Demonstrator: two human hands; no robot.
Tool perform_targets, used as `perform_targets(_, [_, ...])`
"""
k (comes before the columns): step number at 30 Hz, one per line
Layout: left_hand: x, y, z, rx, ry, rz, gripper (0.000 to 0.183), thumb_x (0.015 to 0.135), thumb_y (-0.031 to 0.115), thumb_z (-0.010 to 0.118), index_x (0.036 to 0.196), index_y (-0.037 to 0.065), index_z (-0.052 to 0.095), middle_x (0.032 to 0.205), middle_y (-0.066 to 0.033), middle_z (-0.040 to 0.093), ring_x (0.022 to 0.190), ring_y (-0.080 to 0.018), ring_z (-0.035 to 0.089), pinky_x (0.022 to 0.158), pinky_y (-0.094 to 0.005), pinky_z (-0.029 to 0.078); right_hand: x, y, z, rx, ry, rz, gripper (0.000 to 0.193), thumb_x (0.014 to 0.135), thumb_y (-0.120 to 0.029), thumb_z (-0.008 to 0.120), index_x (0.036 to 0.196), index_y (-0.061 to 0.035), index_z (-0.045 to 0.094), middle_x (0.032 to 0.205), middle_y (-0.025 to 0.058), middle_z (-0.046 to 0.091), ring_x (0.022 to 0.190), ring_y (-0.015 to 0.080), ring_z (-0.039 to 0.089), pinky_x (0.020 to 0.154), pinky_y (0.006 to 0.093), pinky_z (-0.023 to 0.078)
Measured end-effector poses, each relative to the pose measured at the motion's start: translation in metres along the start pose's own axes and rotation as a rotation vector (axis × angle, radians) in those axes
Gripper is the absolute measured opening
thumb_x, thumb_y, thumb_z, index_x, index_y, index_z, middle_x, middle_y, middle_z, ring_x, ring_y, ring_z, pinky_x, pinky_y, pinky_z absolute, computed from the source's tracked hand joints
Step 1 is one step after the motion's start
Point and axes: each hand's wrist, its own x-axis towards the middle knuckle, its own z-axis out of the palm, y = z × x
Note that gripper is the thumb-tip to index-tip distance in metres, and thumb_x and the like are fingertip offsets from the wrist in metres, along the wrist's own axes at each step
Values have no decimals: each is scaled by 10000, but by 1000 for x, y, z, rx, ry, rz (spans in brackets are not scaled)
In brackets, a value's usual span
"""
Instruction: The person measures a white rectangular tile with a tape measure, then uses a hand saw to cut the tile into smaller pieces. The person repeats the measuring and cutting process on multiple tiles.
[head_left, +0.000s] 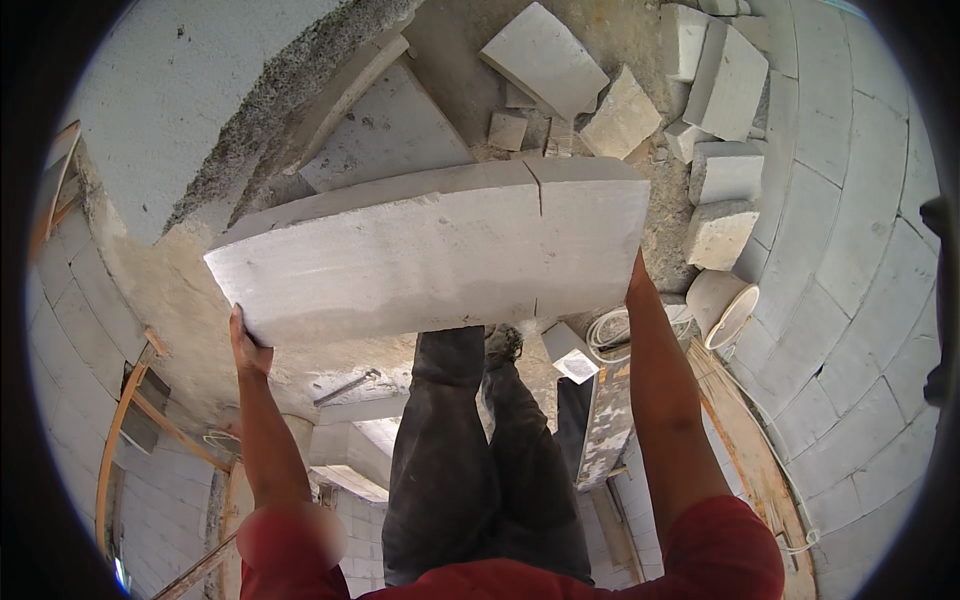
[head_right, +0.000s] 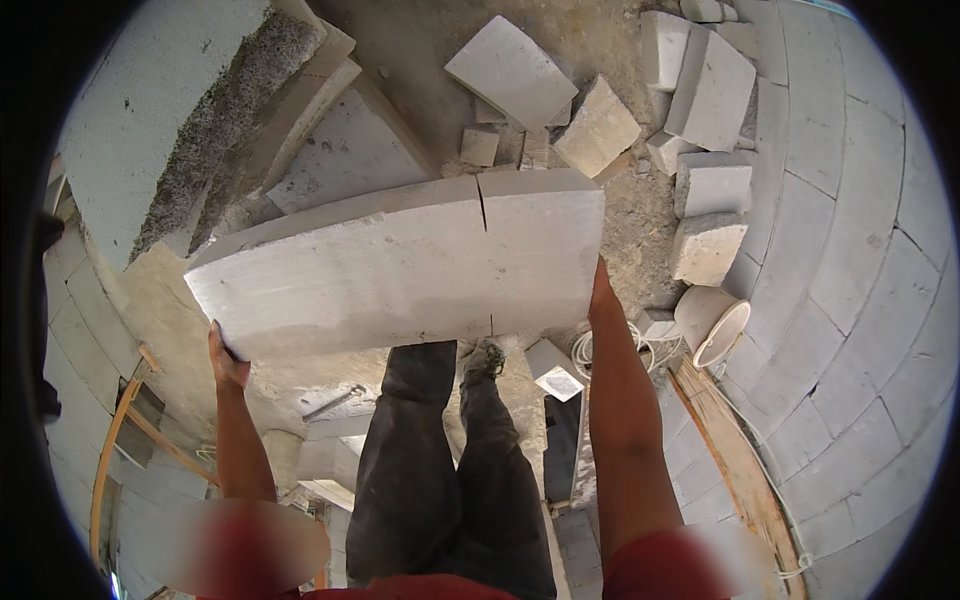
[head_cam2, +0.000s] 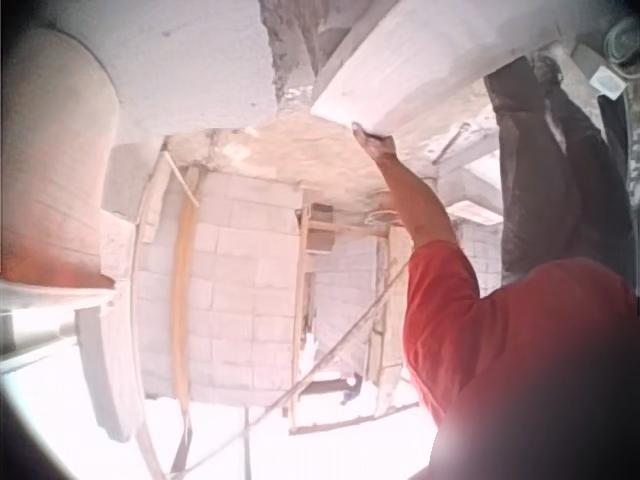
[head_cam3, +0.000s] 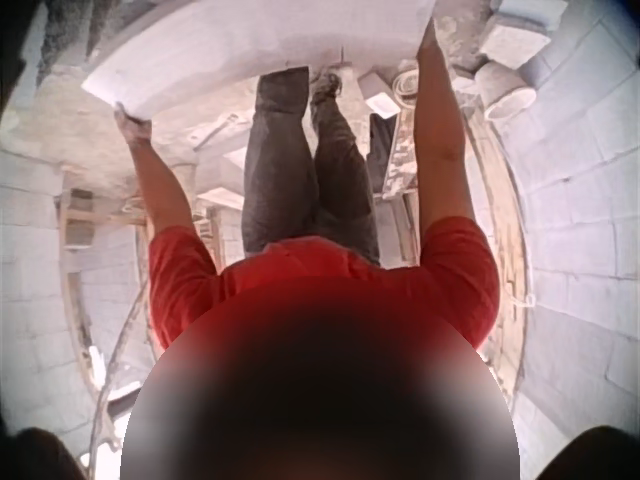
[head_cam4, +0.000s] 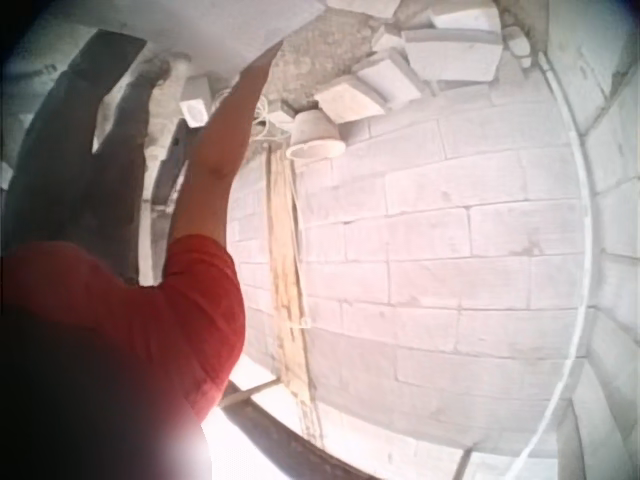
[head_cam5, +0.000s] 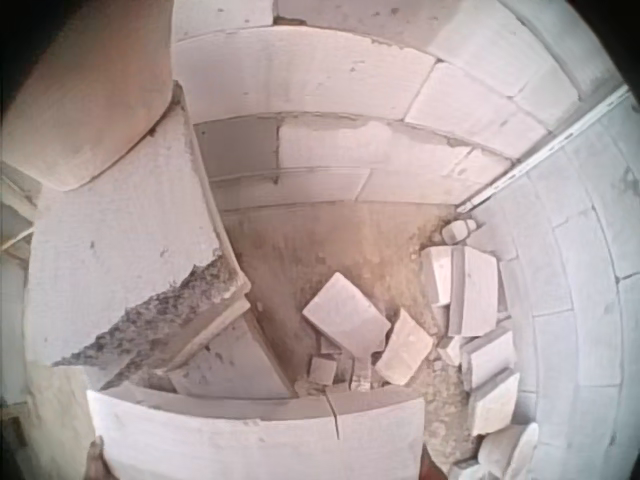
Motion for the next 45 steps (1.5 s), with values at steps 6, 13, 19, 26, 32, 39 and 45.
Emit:
perform_targets(6, [-21, -37, 8, -285, 114, 21, 733, 897, 513, 548, 1429, 39, 376, 1443, -99, 435, 1325, -281, 405, 1115, -445, 306, 5, -83, 57, -278, 62, -139, 496, 972, -389, 465, 1339, -57, 506, 1148, 111, 646, 974, 233, 657, 822, 365, 553])
perform_targets(13, [-3, -17, -4, -207, 80, 185, 694, 889, 427, 581, 1394, -15, 410, 1428, -148, 437, 1317, -279, 410, 1105, -422, 315, 18, -110, 119, -507, 35, -296, 577, 970, -453, 448, 1401, -70, 448, 1235, 118, 607, 1037, 239, 635, 846, 369, 536])
perform_targets(19, [-22, -13, 44, 107, 464, 462, 630, 858, 351, 657, 1322, -43, 493, 1307, -175, 538, 1215, -282, 495, 1045, -393, 358, 36, -102, 104, -419, -10, -141, 595, 977, -456, 428, 1427, -68, 402, 1262, 127, 588, 1092, 272, 609, 895, 422, 509])
perform_targets(26, [-91, -61, 224, 1080, 214, 1419, 446, 840, 170, 711, 1225, 41, 526, 1327, -145, 530, 1278, -340, 436, 1066, -457, 322, 73, 4, 21, -635, 473, -58, 477, 896, -484, 567, 1112, -67, 655, 996, 125, 708, 914, 331, 663, 804, 482, 494])
perform_targets(32, [-56, -84, 313, 1355, 310, 1667, 603, 912, 540, 524, 1340, 116, 496, 1427, -164, 430, 1356, -358, 350, 1101, -532, 213, 146, 169, -16, -1256, 170, -285, 508, 812, -450, 692, 1086, -24, 655, 1102, 172, 671, 1014, 327, 643, 864, 427, 515])
perform_targets(39, [-57, -91, 301, 1369, 253, 1619, 556, 926, 412, 532, 1320, 23, 487, 1335, -249, 471, 1270, -397, 436, 1074, -472, 323, 207, 269, 1, -1438, 506, -311, 603, 781, -521, 714, 1121, -40, 581, 1103, 150, 642, 1007, 350, 625, 860, 468, 521])
perform_targets(45, [-51, -85, 301, 1346, 249, 1591, 681, 896, 617, 499, 1355, 114, 501, 1354, -219, 481, 1242, -372, 491, 1038, -498, 377, 181, 263, 8, -1194, 606, -488, 442, 735, -254, 726, 1073, -49, 527, 1021, 161, 610, 889, 360, 622, 784, 508, 505])
